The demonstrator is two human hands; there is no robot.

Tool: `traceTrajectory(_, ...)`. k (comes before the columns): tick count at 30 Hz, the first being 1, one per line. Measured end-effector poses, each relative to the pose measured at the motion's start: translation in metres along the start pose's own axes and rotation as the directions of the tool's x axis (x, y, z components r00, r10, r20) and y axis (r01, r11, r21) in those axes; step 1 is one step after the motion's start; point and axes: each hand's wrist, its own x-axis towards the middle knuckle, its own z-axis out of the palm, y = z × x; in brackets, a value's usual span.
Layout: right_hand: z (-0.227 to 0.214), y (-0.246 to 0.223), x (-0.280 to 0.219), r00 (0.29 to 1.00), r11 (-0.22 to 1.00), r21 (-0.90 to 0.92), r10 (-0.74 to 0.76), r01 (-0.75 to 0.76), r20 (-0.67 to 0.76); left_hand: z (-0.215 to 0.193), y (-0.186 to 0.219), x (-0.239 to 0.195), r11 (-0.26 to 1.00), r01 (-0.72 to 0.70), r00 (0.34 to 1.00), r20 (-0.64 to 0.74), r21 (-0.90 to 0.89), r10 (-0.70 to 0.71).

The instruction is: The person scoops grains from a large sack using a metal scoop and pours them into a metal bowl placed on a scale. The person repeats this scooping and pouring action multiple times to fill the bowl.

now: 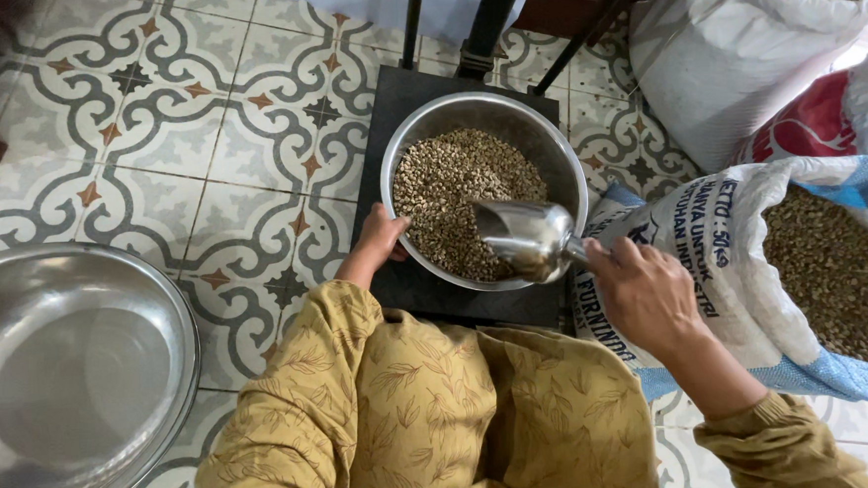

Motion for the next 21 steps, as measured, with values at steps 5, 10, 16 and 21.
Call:
traceTrajectory(5, 0.054, -0.002, 0.012, 0.995, 0.997, 0.015, -0.079, 0.078, 0.061, 0.003, -0.002, 0.0, 0.997, 0.019, 1.0, 0.015, -0.068, -0.018)
traceTrajectory(10, 0.09, 0.015, 0.051, 0.991, 0.996, 0.004, -0.092, 0.092, 0.101, 0.0, 0.008, -0.009, 0.997, 0.026, 1.0, 0.005, -0.079, -0.026)
traceTrajectory(16, 0.08, 0.03, 0.094, 0.985, 0.996, -0.074, -0.04, 0.054, 0.169, -0.001, 0.01, -0.011, 0.98, 0.038, 0.999, 0.022, -0.195, -0.034)
traceTrajectory(21, 0.078, 0.048, 0.1, 0.993, 0.99, -0.143, -0.005, 0.022, 0.121, 0.01, -0.017, 0.021, 0.952, 0.049, 0.998, 0.052, -0.301, -0.035)
